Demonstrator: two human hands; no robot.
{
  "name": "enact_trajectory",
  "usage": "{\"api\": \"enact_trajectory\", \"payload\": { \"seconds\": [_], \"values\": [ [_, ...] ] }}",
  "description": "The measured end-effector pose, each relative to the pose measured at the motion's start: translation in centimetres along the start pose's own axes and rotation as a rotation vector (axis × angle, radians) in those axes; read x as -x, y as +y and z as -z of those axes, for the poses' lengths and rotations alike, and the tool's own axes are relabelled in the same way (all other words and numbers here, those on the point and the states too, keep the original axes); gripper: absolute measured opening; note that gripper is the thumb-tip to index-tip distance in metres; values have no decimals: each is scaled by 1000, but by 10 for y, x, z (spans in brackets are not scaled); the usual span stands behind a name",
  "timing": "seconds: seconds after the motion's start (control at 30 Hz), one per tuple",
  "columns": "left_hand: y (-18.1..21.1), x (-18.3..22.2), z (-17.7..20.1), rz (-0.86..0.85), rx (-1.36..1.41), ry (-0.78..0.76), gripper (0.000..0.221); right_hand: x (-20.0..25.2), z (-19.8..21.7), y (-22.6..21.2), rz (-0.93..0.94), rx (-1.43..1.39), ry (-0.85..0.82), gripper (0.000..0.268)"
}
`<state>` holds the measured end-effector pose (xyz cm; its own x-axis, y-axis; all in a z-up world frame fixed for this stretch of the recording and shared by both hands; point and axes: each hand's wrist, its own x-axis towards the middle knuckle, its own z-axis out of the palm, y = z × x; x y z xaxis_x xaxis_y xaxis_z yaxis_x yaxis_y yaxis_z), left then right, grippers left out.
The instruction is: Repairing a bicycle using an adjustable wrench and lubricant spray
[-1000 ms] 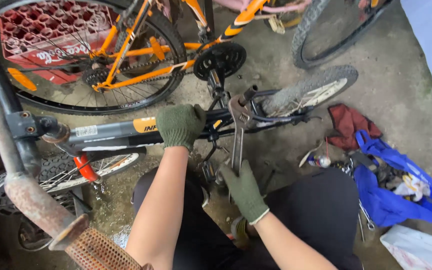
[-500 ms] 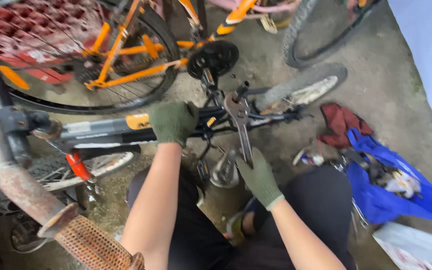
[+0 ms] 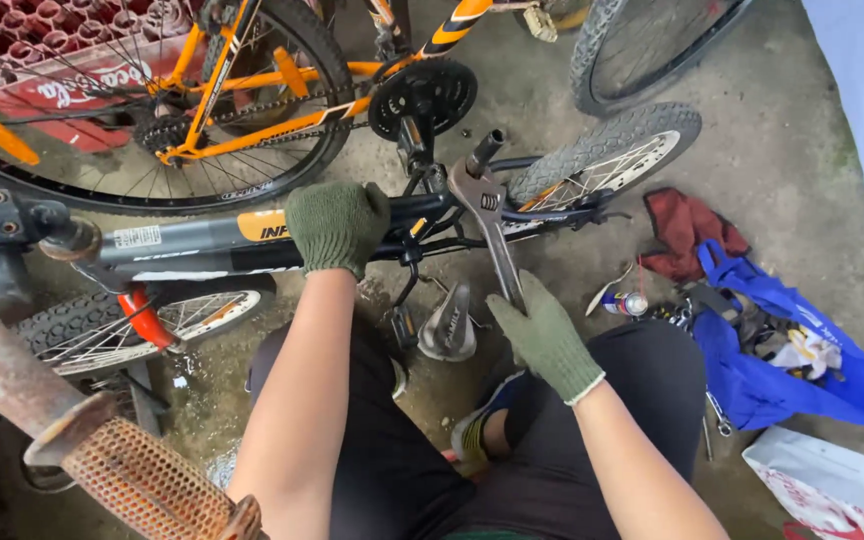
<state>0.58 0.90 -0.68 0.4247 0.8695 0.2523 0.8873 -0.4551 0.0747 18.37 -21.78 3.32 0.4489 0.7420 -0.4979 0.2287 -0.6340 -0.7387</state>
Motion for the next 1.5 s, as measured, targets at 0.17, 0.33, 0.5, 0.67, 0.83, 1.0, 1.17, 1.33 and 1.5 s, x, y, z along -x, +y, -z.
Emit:
{"api": "enact_trajectory", "payload": {
  "seconds": [0.17,0.33,0.5,0.67,0.83,1.0,1.17,1.33,1.5],
  "values": [
    [-3,-3,6,5,50,-8,50,7,13,-15,34,25,-10,54],
    [3,2,8,7,74,-12,50,4,29,-11,10,11,-24,42],
    [3,3,11,12,95,7,50,-2,19,1,87,82,-18,42],
    [3,4,9,12,68,-11,49,2,-1,-11,0,140,-25,65],
    [14,16,9,12,98,30,45,6,-2,-1,17,84,-9,47],
    [93,73,38,206,1019,51,28,11,-7,-2,182,-5,48,51],
    [142,88,7,431,1502,-449,56,3,-6,-11,78,-6,32,49],
    [155,59,-66,797,1661,-681,73,-8,-12,-2,138,21,48,44],
    [168,71,-84,872,1919,-604,57,-5,-14,19,238,-3,98,43]
  ]
}}
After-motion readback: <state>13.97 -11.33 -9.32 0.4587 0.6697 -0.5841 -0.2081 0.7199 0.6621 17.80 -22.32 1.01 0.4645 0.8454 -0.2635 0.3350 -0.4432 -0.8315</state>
